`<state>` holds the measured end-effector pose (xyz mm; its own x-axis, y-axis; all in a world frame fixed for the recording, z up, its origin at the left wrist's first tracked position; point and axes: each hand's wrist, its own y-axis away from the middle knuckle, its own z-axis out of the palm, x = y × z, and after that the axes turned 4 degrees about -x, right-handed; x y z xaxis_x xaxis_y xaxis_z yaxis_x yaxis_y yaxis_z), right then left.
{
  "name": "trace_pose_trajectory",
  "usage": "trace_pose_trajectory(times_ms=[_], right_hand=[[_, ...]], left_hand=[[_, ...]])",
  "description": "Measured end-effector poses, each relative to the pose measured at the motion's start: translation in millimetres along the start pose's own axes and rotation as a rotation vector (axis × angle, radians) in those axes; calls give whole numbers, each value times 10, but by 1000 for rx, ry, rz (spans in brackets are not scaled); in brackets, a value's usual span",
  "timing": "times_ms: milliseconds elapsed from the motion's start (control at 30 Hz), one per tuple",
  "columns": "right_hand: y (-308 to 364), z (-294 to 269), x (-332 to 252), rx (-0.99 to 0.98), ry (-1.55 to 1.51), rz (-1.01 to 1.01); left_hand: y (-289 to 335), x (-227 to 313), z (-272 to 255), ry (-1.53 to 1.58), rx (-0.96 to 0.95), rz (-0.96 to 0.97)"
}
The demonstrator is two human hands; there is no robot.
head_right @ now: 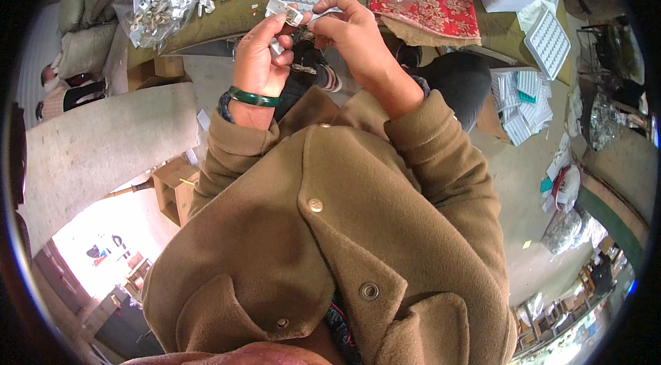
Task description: The person repeatedly picks small white rectangular components and metallic pieces from a tray, places them into a small white housing, and uses a lighter to heat the assembly. The person then places the assembled unit on the table and repeats the process with new components.
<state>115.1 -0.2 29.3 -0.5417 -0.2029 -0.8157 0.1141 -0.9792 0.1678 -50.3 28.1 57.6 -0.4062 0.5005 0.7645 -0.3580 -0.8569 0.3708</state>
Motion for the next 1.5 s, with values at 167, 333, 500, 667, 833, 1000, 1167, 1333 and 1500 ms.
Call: trace_pose_trajectory(times_ms=[167, 333, 500, 667, 833, 1000, 1167, 1333, 1500], right_hand=[[-5, -41, 5, -87, -158, 66], [-37, 10, 41, -38, 36, -95], [5, 38, 42, 52, 723, -287], [25, 22, 12, 76, 899, -233], [-257, -122, -74, 251, 1023, -288], [-635, -142, 9, 221, 1246, -534], [-829, -137, 124, 212, 1406, -618], [-839, -121, 145, 181, 1491, -579], [-814, -87, 111, 146, 1521, -527]], left_hand=[[-54, 57, -108, 371, -64, -239], [-92, 83, -174, 553, -37, -353], [-82, 21, -203, 339, 116, -283], [-30, -64, -354, 102, 100, -240], [-46, -76, -463, -38, 89, -162], [-118, -128, -438, -112, 46, -131], [-150, -168, -464, -149, 20, -87], [-191, -178, -510, -131, 6, -117], [-237, -137, -530, -100, 21, -166]])
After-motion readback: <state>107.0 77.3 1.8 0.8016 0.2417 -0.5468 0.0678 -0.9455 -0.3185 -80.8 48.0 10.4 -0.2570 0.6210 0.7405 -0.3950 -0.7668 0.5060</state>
